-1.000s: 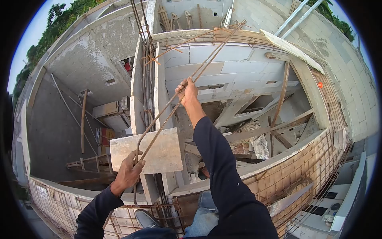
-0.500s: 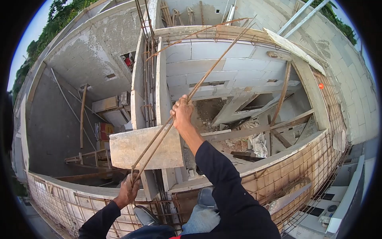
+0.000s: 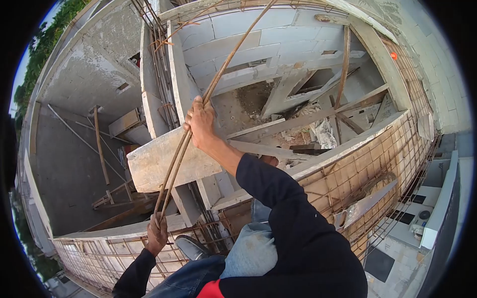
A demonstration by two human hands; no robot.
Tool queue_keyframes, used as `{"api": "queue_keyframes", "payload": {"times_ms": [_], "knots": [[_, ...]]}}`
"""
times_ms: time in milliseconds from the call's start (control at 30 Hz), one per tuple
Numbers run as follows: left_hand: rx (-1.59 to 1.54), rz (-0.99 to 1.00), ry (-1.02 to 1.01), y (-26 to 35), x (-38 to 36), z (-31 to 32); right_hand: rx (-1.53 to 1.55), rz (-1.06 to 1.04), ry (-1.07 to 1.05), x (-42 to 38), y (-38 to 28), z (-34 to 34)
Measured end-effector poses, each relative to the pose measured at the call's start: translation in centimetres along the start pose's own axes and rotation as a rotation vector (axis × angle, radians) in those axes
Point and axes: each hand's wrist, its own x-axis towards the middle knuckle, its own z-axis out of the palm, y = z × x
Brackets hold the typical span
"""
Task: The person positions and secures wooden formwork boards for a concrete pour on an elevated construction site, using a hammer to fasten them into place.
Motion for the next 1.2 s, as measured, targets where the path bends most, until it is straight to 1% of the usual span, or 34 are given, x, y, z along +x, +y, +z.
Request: {"api": "queue_keyframes", "payload": {"times_ms": [67, 133, 167, 200, 267, 300, 333, 367, 400, 433, 467, 500, 600, 700, 733, 800, 833, 867, 900, 933, 967, 1000, 1033, 1067, 1100, 1133, 1200], "knots": [[0.104, -0.013, 0.092, -0.1, -0.6, -0.3, 0.016, 0.033, -0.007, -0.5, -0.1, 0.9], [0.049, -0.031, 0.093, -0.6, -1.4, -0.5, 0.078, 0.066, -0.058, -1.5, -0.3, 1.9], [0.040, -0.038, 0.134, -0.2, -1.7, -0.8, 0.082, 0.076, -0.050, -1.7, -0.3, 2.0], [0.030, -0.055, 0.185, 0.2, -2.2, -1.0, 0.096, 0.063, -0.088, -1.9, -0.5, 2.2], [0.119, 0.039, 0.161, 0.1, -2.8, -1.8, 0.118, 0.088, -0.168, -2.6, -0.4, 3.2], [0.118, -0.058, 0.093, 1.5, -2.9, -2.7, 0.120, 0.101, -0.199, -3.1, -0.9, 3.6], [0.009, -0.119, 0.110, 1.9, -3.3, -3.0, 0.090, 0.078, -0.233, -3.7, -1.6, 4.3], [0.020, -0.119, 0.084, 2.0, -3.8, -3.4, 0.094, 0.078, -0.314, -3.7, -1.7, 4.1], [0.112, -0.011, 0.093, 2.3, -4.1, -4.2, 0.075, 0.067, -0.360, -4.1, -2.0, 4.5], [0.128, 0.044, 0.103, 2.4, -4.7, -4.8, 0.087, 0.116, -0.396, -4.6, -2.2, 4.7], [0.058, 0.049, 0.113, 2.3, -5.5, -5.0, 0.073, 0.107, -0.481, -4.4, -2.1, 4.0], [0.068, 0.026, 0.095, 1.8, -6.5, -4.7, 0.093, 0.143, -0.517, -4.9, -2.1, 3.8], [0.107, -0.021, 0.091, 1.7, -8.7, -5.1, 0.058, 0.140, -0.457, -7.6, -1.2, 4.2], [0.079, -0.075, 0.081, 0.0, -11.3, -4.4, 0.037, 0.147, -0.502, -9.6, 0.2, 3.8], [0.084, -0.072, 0.093, -0.1, -11.9, -4.6, 0.038, 0.143, -0.516, -10.5, 0.2, 4.1], [0.116, -0.024, 0.116, 0.0, -13.4, -5.0, 0.009, 0.147, -0.477, -12.4, 0.5, 4.7], [0.092, -0.066, 0.110, 0.2, -14.1, -5.2, 0.011, 0.133, -0.442, -13.1, 0.6, 5.1], [0.143, -0.019, 0.155, 0.1, -14.6, -5.3, 0.011, 0.170, -0.458, -13.9, 0.6, 5.5], [0.140, -0.036, 0.158, 0.5, -14.8, -5.7, 0.011, 0.134, -0.438, -14.5, 0.3, 5.8], [0.172, -0.053, 0.158, 0.8, -14.8, -6.0, 0.030, 0.149, -0.460, -15.1, 0.1, 6.3], [0.195, -0.006, 0.253, 0.9, -14.4, -5.5, 0.061, 0.159, -0.418, -15.7, -0.1, 6.6], [0.263, 0.050, 0.265, 0.5, -14.4, -5.2, 0.113, 0.203, -0.419, -15.8, -0.1, 6.4], [0.257, 0.065, 0.298, 0.3, -14.6, -4.8, 0.125, 0.200, -0.408, -16.2, 0.1, 6.4], [0.291, 0.062, 0.327, -0.2, -15.0, -4.0, 0.139, 0.189, -0.454, -16.2, 0.4, 6.1], [0.274, 0.060, 0.305, -0.5, -15.0, -3.6, 0.120, 0.175, -0.436, -16.6, 0.4, 6.2], [0.259, 0.035, 0.282, -0.6, -15.4, -3.2, 0.142, 0.175, -0.458, -16.8, 0.6, 6.1], [0.248, 0.052, 0.253, -1.0, -15.7, -2.3, 0.109, 0.170, -0.481, -17.1, 0.3, 6.0]]}}
